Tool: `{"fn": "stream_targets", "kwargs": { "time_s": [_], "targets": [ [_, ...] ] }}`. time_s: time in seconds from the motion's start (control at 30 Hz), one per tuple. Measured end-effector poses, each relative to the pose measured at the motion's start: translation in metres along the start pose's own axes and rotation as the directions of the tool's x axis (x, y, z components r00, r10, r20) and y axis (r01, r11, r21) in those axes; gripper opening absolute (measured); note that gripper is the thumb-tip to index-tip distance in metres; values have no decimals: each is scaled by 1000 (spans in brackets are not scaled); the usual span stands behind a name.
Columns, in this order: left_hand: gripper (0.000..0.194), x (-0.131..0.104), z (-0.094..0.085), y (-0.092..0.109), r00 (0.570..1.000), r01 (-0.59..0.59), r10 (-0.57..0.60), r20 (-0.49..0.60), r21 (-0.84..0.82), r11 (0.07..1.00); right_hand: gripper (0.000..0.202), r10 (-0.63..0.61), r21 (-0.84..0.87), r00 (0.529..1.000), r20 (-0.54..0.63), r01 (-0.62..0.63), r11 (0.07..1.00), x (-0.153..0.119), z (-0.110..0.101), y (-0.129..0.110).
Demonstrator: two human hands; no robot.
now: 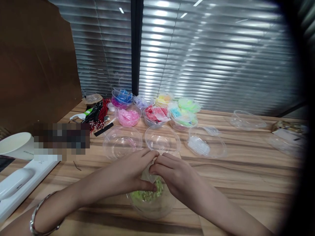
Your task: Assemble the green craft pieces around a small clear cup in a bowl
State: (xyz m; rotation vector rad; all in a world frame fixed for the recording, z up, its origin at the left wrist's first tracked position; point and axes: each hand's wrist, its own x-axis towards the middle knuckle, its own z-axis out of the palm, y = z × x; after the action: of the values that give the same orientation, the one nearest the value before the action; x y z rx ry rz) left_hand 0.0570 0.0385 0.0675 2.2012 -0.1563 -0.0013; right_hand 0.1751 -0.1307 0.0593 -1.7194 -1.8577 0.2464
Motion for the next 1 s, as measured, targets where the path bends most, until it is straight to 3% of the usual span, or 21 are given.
{"fn": "stream_targets", "kwargs": {
  "time_s": [0.1, 0.2, 0.57, 0.77, 1.0],
  "targets": [
    [36, 1, -3, 2, 995, 54, -58, 77, 49, 997, 49, 1, 94, 1000, 29, -3, 996, 1, -2, 1],
    [30, 1, -5, 4, 994, 65, -70, 85, 51, 997, 50, -9, 120, 1000, 13, 8, 993, 1, -2, 2],
    [36, 3, -4, 0, 994, 19, -26, 103, 73, 997, 21, -21, -112, 996, -83, 11, 994, 0, -1, 2],
    [46, 5, -3, -2, 996, 3, -10, 91, 86, 996, 15, 2, -70, 997, -75, -8, 998, -1, 2, 6],
    [51, 5, -3, -2, 994, 0, -12, 104, 115, 993, 29, -92, 9, 994, -53, 93, 996, 1, -2, 5]
  ]
}}
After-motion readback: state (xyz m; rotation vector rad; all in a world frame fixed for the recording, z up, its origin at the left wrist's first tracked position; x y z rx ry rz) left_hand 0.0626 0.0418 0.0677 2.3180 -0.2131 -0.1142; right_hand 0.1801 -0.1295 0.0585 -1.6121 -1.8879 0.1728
